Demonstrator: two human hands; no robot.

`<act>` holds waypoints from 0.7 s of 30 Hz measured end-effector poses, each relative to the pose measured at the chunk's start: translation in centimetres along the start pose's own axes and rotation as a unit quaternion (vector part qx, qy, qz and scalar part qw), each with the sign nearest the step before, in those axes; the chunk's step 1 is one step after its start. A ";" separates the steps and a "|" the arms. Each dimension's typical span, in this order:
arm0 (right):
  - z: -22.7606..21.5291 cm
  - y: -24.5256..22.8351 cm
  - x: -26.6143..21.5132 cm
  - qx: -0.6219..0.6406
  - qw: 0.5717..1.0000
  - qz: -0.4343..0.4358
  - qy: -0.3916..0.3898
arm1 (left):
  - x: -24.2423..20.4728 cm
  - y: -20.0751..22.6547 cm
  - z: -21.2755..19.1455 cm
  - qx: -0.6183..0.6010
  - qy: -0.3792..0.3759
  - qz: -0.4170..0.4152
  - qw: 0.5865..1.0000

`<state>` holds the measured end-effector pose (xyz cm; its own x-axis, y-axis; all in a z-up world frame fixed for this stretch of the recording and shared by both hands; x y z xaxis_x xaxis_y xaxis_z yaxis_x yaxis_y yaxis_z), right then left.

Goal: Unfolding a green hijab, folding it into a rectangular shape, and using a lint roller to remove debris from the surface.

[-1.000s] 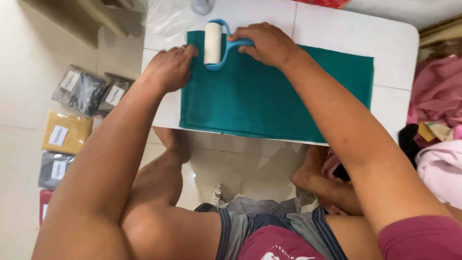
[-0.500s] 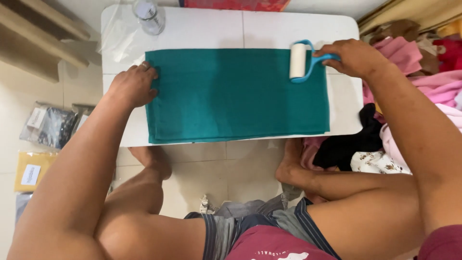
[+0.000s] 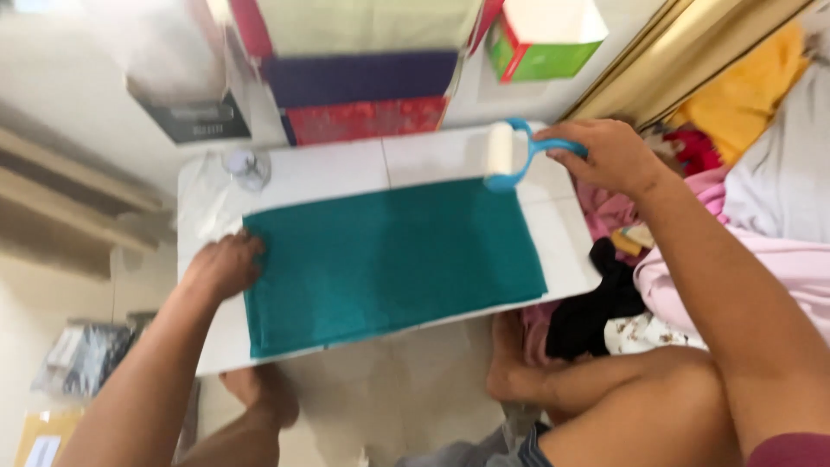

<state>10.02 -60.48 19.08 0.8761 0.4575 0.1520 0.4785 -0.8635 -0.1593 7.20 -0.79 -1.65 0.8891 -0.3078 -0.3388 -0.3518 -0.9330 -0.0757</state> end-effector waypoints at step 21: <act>-3.7 -4.8 4.8 -0.284 0.917 -0.025 0.278 | -6.9 10.0 -4.2 0.057 0.027 0.152 0.986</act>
<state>11.72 -54.95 24.13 0.6134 0.4578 0.6436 0.2724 -0.8875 0.3718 -1.22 -8.78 3.89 0.7503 -0.5830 -0.3116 -0.6329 -0.7697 -0.0839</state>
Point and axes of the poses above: each hand's wrist, its own x-axis towards the middle knuckle, its own z-axis out of the palm, y = z × x, the point moved 5 cm from there along x, towards the middle knuckle, and after that the axes turned 2 degrees about x, right-handed, at the moved point
